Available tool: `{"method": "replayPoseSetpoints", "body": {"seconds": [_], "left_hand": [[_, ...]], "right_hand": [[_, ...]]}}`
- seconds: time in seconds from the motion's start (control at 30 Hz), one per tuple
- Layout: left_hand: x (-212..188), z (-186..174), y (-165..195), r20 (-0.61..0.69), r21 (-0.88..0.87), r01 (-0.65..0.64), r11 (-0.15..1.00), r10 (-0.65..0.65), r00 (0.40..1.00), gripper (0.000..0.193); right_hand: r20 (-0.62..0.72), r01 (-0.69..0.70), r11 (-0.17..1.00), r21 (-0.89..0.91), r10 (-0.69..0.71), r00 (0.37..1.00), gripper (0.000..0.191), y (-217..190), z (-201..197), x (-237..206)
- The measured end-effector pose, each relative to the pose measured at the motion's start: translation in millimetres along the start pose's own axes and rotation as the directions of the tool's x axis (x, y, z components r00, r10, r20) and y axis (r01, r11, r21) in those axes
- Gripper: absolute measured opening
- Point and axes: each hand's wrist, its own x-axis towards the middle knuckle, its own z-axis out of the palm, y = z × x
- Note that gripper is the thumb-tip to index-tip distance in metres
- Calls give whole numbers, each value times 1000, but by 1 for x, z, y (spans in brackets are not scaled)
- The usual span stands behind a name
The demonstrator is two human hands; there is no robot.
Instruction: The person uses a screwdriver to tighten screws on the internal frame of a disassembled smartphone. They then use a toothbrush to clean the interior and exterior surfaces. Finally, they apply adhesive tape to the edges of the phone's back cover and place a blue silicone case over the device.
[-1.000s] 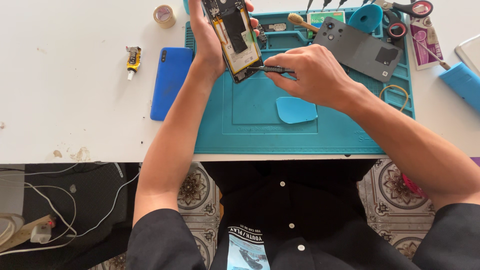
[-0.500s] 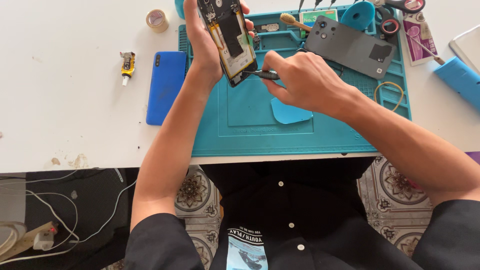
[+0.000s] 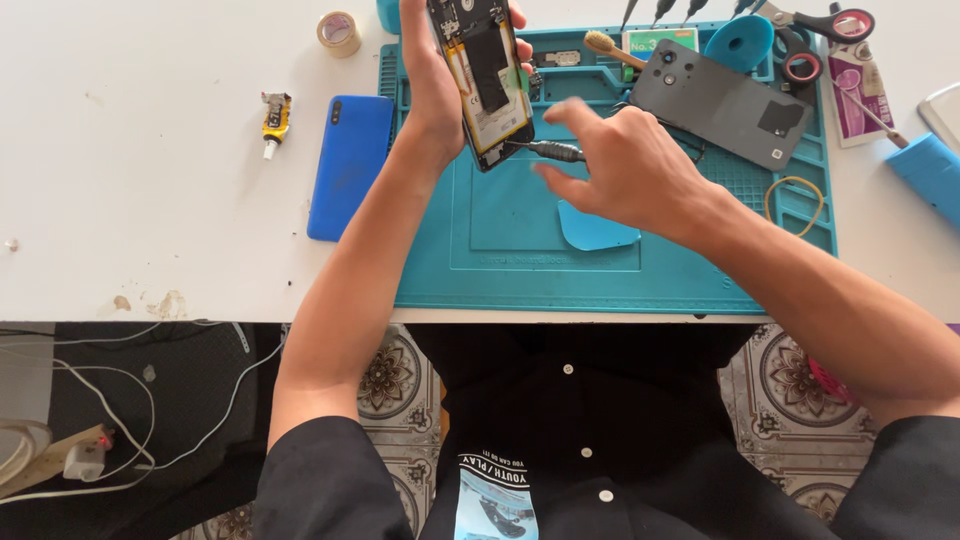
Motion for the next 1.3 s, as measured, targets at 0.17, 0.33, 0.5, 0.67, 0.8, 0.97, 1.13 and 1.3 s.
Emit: {"method": "replayPoseSetpoints", "body": {"seconds": [0.17,0.33,0.5,0.67,0.8,0.97,1.13,1.3], "left_hand": [[1,-2,0,1,-17,7,1000,-7,1000,82],[1,-3,-2,17,-21,5,1000,-5,1000,84],[1,-1,-2,21,-45,29,999,-28,999,83],[-1,3,0,0,-47,38,998,-38,999,79],[-2,3,2,8,-14,10,1000,-10,1000,81],[1,3,2,0,-28,23,999,-23,1000,80],[-2,3,1,6,-4,7,1000,-7,1000,80],[-3,4,1,44,-22,5,1000,-4,999,78]], "right_hand": [[29,-39,999,-32,40,999,32,0,2,-1],[-11,19,999,39,-18,1000,31,-1,5,-1],[-8,-8,998,-56,8,1000,35,0,5,-1],[-7,4,1000,-28,-5,1000,35,1,2,-1],[38,-41,999,-34,42,998,35,0,3,-2],[6,-35,999,-14,35,999,35,-2,2,0],[27,-29,997,73,27,999,36,-2,-2,0],[103,-107,994,-3,107,989,34,-3,-4,0]]}}
